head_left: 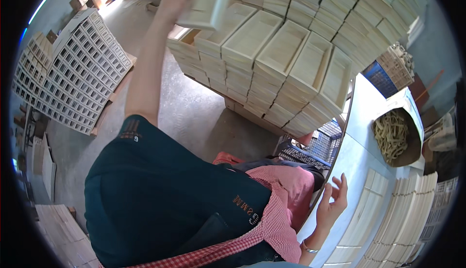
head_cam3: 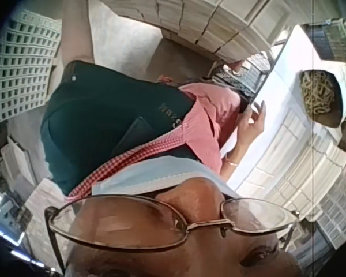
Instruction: Assembling small wooden boxes by gluing panels and securing them with a nail gun.
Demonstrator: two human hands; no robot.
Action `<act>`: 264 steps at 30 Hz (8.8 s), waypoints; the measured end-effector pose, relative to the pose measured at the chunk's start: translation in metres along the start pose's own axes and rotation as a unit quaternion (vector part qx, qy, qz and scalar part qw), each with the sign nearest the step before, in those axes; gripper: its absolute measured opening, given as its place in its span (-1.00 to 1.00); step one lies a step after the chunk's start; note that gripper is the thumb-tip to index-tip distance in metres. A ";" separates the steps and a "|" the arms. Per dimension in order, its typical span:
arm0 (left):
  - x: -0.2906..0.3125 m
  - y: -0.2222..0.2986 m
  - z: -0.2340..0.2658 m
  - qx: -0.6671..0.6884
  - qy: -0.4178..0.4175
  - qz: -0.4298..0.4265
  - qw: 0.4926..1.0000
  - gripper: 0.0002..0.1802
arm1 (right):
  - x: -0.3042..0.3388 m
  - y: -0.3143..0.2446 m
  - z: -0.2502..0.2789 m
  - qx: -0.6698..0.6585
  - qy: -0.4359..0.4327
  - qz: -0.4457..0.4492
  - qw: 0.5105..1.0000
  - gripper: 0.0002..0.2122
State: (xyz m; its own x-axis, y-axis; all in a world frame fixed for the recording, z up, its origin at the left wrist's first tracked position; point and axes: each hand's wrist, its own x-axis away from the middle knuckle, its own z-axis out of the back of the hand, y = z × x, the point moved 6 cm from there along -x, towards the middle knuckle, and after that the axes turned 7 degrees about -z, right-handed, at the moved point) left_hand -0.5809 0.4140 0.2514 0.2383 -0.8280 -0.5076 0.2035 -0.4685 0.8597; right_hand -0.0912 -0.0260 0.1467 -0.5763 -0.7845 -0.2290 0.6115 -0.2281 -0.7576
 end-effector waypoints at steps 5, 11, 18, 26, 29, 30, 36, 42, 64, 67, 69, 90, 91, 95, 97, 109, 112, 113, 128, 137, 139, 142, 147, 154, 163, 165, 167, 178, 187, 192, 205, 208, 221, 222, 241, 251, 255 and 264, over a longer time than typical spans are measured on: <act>-0.057 -0.083 0.065 -0.097 -0.088 0.089 0.987 -0.48 | 0.013 0.032 -0.011 0.000 -0.042 -0.071 0.997 -0.55; -0.061 -0.162 0.046 -0.185 -0.201 0.133 0.953 -0.54 | 0.018 0.038 -0.021 0.032 -0.048 -0.091 0.994 -0.56; -0.060 -0.197 0.032 -0.242 -0.322 0.150 0.903 -0.54 | 0.022 0.035 -0.023 0.048 -0.056 -0.134 0.988 -0.57; -0.064 -0.213 0.027 -0.245 -0.308 0.127 0.911 -0.55 | 0.034 0.038 -0.036 0.013 -0.111 -0.140 0.984 -0.57; -0.068 -0.224 0.023 -0.252 -0.314 0.094 0.911 -0.60 | 0.035 0.030 -0.034 0.020 -0.102 -0.153 0.983 -0.58; -0.074 -0.237 0.029 -0.200 -0.346 0.122 0.909 -0.57 | 0.035 0.035 -0.027 0.018 -0.083 -0.150 0.985 -0.58; -0.120 -0.161 0.019 -0.384 -0.242 -0.224 0.862 -0.42 | 0.104 0.158 0.115 0.247 0.201 -0.208 0.925 -0.73; 0.039 0.008 -0.146 -0.258 -0.058 -0.396 0.879 -0.49 | 0.295 0.231 0.227 0.450 0.273 -0.408 0.746 -0.71; 0.564 0.169 -0.621 -0.162 -0.719 -0.580 0.348 -0.71 | 0.335 0.145 0.236 0.411 0.151 -0.459 0.773 -0.73; 0.561 0.161 -0.604 -0.116 -0.708 -0.595 0.363 -0.79 | 0.338 0.150 0.232 0.436 0.187 -0.465 0.748 -0.75; 0.553 0.157 -0.588 -0.077 -0.692 -0.607 0.383 -0.83 | 0.334 0.154 0.231 0.458 0.222 -0.462 0.726 -0.76; 0.580 0.143 -0.497 -0.059 -0.884 -0.203 0.416 -0.56 | 0.151 0.101 0.094 0.343 0.133 -0.273 0.889 -0.88; 0.582 0.143 -0.494 -0.026 -0.891 -0.176 0.418 -0.56 | 0.144 0.100 0.093 0.358 0.165 -0.219 0.893 -0.85; 0.588 0.132 -0.487 0.070 -0.898 -0.083 0.426 -0.53 | 0.135 0.099 0.090 0.383 0.248 -0.048 0.889 -0.75; 0.591 0.126 -0.487 0.105 -0.889 -0.067 0.441 -0.49 | 0.139 0.109 0.088 0.353 0.224 -0.119 0.900 -0.72; 0.593 0.119 -0.480 0.147 -0.859 -0.074 0.485 -0.43 | 0.143 0.112 0.082 0.332 0.205 -0.166 0.906 -0.67; 0.595 0.111 -0.477 0.179 -0.859 -0.053 0.477 -0.36 | 0.143 0.113 0.083 0.335 0.203 -0.175 0.903 -0.67; 0.594 0.108 -0.476 0.195 -0.858 -0.043 0.473 -0.31 | 0.143 0.113 0.083 0.336 0.203 -0.179 0.902 -0.67; 0.568 0.113 -0.464 0.176 -0.902 -0.181 0.349 0.22 | 0.096 0.084 0.070 0.318 0.191 -0.100 0.923 -0.78; 0.583 0.100 -0.468 0.224 -0.893 -0.143 0.363 0.17 | 0.059 0.099 0.037 0.246 0.102 -0.051 0.963 -0.55; 0.583 0.102 -0.464 0.290 -0.887 -0.127 0.338 0.18 | 0.055 0.096 0.039 0.231 0.090 -0.073 0.966 -0.56; 0.580 0.105 -0.464 0.287 -0.878 -0.150 0.353 0.17 | 0.053 0.095 0.040 0.224 0.072 -0.064 0.970 -0.58; 0.576 0.105 -0.463 0.316 -0.881 -0.086 0.341 0.04 | -0.013 0.099 0.072 0.197 0.060 -0.086 0.975 -0.65; 0.581 0.105 -0.459 0.313 -0.880 -0.118 0.337 0.11 | -0.237 0.241 0.122 0.242 0.225 -0.083 0.940 -0.75; 0.578 0.106 -0.463 0.286 -0.907 -0.071 0.302 0.14 | -0.301 0.287 0.123 0.249 0.260 -0.091 0.928 -0.86; 0.580 0.106 -0.461 0.285 -0.912 -0.053 0.291 0.14 | -0.286 0.249 0.134 0.202 0.310 -0.049 0.928 -0.89; 0.580 0.103 -0.461 0.290 -0.904 -0.071 0.305 0.16 | -0.265 0.210 0.146 0.184 0.341 -0.029 0.922 -0.90; 0.578 0.108 -0.466 0.277 -0.901 -0.130 0.309 0.24 | -0.065 0.170 0.200 -0.041 0.324 -0.211 0.921 -0.97; 0.578 0.102 -0.466 0.236 -0.900 -0.113 0.349 0.42 | -0.016 0.156 0.109 0.058 0.086 -0.284 0.953 -0.95; 0.574 0.107 -0.466 0.220 -0.903 -0.134 0.345 0.34 | -0.004 0.135 0.094 0.098 0.030 -0.295 0.950 -0.92; 0.580 0.117 -0.479 0.201 -0.802 -0.393 0.401 0.16 | 0.061 0.073 0.008 0.276 0.035 -0.254 0.926 -0.85; 0.583 0.112 -0.481 0.199 -0.799 -0.400 0.402 0.15 | 0.121 0.072 0.039 0.243 0.115 -0.284 0.920 -0.87; 0.580 0.110 -0.482 0.166 -0.835 -0.351 0.390 0.23 | 0.276 0.139 0.169 0.202 0.280 -0.450 0.824 -0.51; 0.579 0.108 -0.480 0.157 -0.836 -0.352 0.389 0.26 | 0.274 0.152 0.170 0.186 0.262 -0.447 0.835 -0.50; 0.566 0.095 -0.459 0.142 -0.896 0.057 0.416 -0.57 | 0.272 0.168 0.133 0.214 0.236 -0.361 0.876 -0.42; 0.569 0.097 -0.460 0.086 -0.913 0.064 0.394 -0.93 | 0.271 0.168 0.134 0.218 0.236 -0.358 0.877 -0.42; 0.569 0.111 -0.457 0.085 -0.902 -0.111 0.409 -0.89 | 0.273 0.169 0.135 0.214 0.236 -0.359 0.877 -0.45; 0.556 0.113 -0.447 0.076 -0.861 0.074 0.498 -0.75 | 0.307 0.181 0.138 0.104 0.406 -0.315 0.851 -0.59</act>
State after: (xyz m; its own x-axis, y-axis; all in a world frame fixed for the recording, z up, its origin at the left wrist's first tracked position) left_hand -0.0007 0.0384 0.0404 -0.9534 0.1670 0.2513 0.2001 -0.2731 0.9409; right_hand -0.0820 -0.3876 0.0235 -0.9586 0.1707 -0.2279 0.0755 -0.6194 -0.7815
